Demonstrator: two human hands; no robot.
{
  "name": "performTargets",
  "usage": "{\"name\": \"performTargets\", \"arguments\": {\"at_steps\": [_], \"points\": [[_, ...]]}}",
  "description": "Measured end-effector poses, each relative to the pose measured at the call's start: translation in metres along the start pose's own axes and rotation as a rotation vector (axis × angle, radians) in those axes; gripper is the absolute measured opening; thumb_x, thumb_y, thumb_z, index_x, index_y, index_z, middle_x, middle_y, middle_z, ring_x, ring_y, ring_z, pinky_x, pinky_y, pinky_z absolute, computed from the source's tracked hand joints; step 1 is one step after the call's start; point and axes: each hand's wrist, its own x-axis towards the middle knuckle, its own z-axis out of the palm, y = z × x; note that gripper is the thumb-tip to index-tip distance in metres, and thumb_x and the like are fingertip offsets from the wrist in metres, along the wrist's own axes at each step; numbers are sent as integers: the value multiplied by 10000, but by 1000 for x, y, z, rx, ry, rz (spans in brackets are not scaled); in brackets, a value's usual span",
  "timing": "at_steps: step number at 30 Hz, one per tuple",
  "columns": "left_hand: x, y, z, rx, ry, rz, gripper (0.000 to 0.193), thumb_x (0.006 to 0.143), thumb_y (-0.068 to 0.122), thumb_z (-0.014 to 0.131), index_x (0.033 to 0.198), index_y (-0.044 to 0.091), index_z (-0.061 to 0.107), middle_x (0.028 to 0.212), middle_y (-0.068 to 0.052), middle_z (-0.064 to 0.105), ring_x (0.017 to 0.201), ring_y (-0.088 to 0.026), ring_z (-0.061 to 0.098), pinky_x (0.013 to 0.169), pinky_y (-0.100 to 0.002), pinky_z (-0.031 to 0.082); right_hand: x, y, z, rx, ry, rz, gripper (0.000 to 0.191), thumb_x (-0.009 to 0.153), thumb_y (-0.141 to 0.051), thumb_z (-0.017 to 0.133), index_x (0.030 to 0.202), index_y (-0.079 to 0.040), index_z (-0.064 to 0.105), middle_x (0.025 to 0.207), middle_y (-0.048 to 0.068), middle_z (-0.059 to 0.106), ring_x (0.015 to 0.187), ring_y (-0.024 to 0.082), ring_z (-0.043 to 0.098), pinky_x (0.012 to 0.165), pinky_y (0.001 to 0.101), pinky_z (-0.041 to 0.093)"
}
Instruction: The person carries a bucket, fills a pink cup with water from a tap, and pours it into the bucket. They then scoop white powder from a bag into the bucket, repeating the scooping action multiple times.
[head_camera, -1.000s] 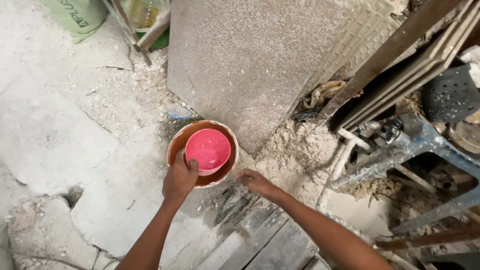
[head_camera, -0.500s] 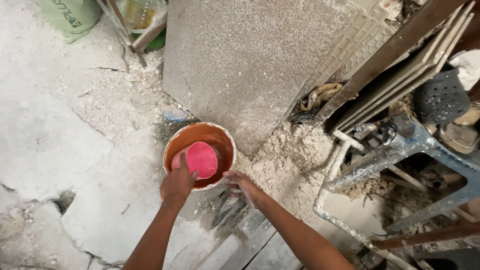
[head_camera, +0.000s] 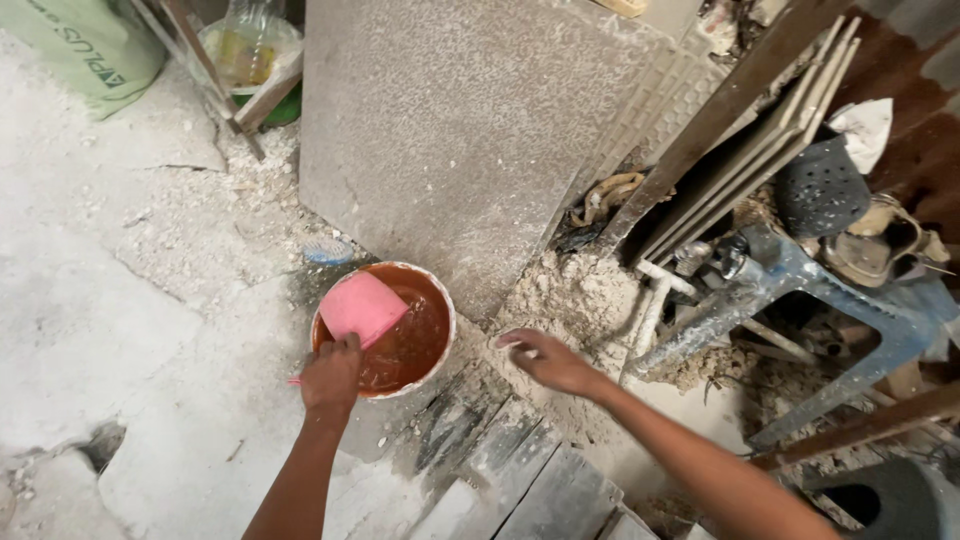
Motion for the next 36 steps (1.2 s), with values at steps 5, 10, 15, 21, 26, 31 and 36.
{"name": "performTargets", "arguments": {"at_steps": [5,10,15,21,26,31,36], "points": [[12,-1,-53,26,167,13,340,813,157,664,1146,128,602,1007,-49,731,1038,-226,685,817,-401,557,-89,-4,-88,-327,278,-468,316,1003,-142,541,1287,-76,663,1424,124,624,1289,293,598,1045,434,482],[67,45,-146,-428,-205,6,382,1000,393,650,1200,70,615,1003,-164,729,936,-347,710,785,-499,575,-172,1,-159,-398,918,-475,310,1000,-73,522,1267,-71,678,1257,119,676,1077,282,661,983,397,546],[80,158,-224,-1002,-480,165,431,962,388,623,1208,34,625,889,-127,725,701,-189,692,671,-360,616,-178,8,-188,-711,891,-459,368,1017,-86,541,1365,3,622,1459,234,572,1312,431,549,1078,514,426],[60,247,-257,-1254,-481,162,370,962,337,623,977,-26,695,664,-107,661,501,-192,612,438,-375,477,-144,5,-196,-465,937,-330,312,912,-281,711,1123,-56,761,1183,145,673,1078,295,664,964,409,537],[52,280,-254,-1488,-443,102,298,946,265,593,923,-24,663,663,-145,683,532,-206,647,509,-391,497,-115,6,-194,-326,1135,-9,405,810,-346,850,914,3,674,924,167,593,791,292,621,735,415,512],[47,289,-239,-1485,-277,81,274,923,201,591,942,-67,643,776,-193,723,660,-279,724,615,-443,545,-109,23,-191,-366,1224,-301,392,848,-337,841,854,-12,622,916,147,572,856,311,615,791,457,504],[47,290,-227,-1429,-213,74,273,913,210,609,1000,-49,618,838,-218,735,759,-330,739,707,-462,557,-103,36,-189,-320,1235,-315,358,916,-313,762,861,1,601,888,153,555,815,306,591,752,425,480]]}}
